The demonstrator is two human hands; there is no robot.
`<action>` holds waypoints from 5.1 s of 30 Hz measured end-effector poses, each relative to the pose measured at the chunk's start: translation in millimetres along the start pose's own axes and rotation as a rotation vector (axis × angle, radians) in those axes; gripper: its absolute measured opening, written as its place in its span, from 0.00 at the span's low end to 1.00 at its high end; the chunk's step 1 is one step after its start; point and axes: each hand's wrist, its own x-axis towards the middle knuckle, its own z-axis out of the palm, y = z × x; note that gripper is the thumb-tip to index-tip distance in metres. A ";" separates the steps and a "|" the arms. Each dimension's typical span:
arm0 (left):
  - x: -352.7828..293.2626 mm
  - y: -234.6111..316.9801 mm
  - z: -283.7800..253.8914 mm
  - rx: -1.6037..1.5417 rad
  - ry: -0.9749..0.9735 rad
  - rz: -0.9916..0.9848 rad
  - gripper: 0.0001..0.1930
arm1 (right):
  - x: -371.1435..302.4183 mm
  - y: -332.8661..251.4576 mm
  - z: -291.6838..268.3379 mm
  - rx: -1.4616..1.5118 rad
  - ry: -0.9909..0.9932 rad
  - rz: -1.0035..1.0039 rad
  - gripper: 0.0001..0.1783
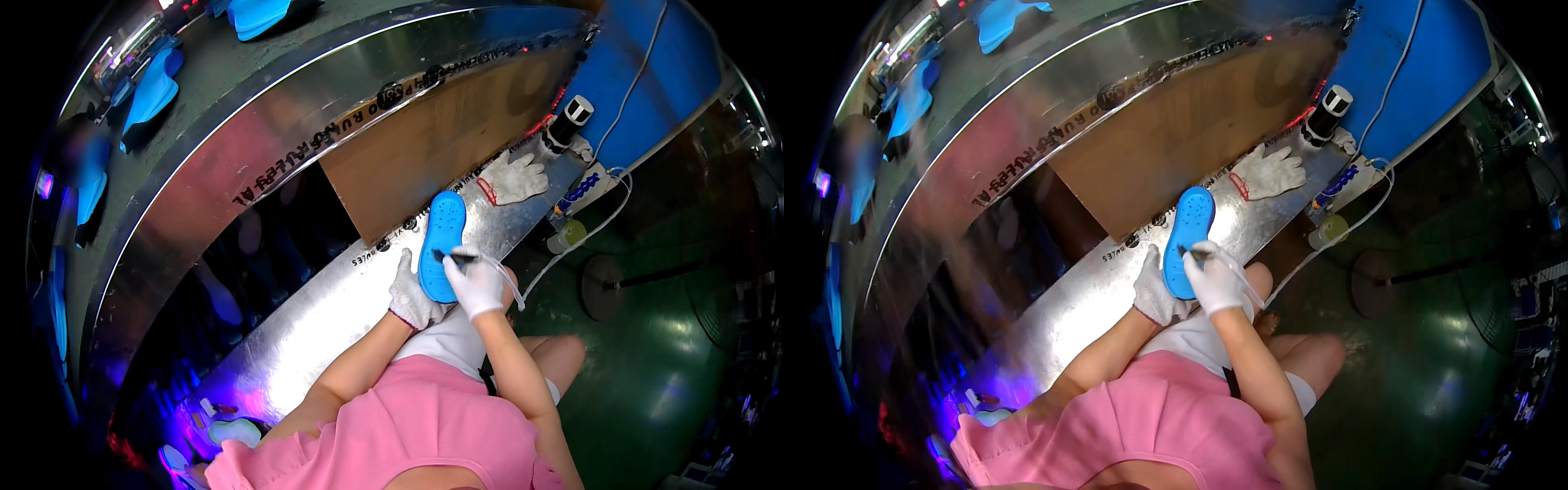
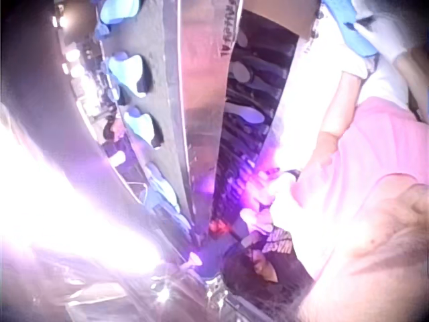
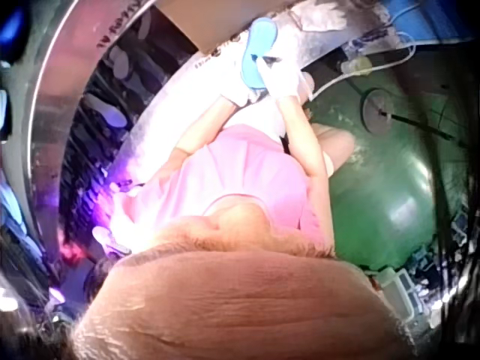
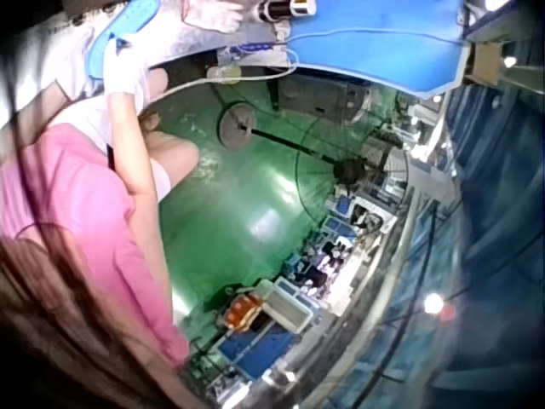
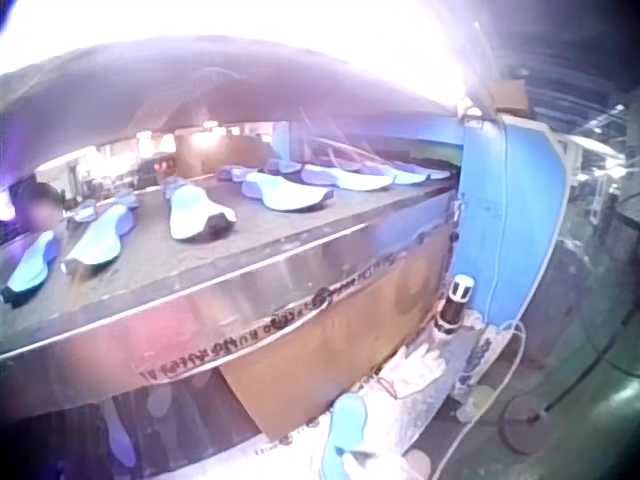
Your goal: The person applies adhesive across shoe soles using a brush applicator tool and places the finished soles onto a conveyor belt.
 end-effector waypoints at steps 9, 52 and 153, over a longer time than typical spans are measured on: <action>-30.0 -11.8 34.1 0.026 -0.231 0.129 0.34 | -33.8 -29.6 -69.4 0.532 0.086 0.025 0.08; -35.9 14.7 53.2 0.093 -0.523 0.021 0.50 | -63.4 -34.1 -70.5 0.756 0.145 -0.036 0.09; -405.9 228.1 160.4 1.842 2.085 1.235 0.38 | -75.7 -52.6 -97.1 0.835 0.014 -0.541 0.15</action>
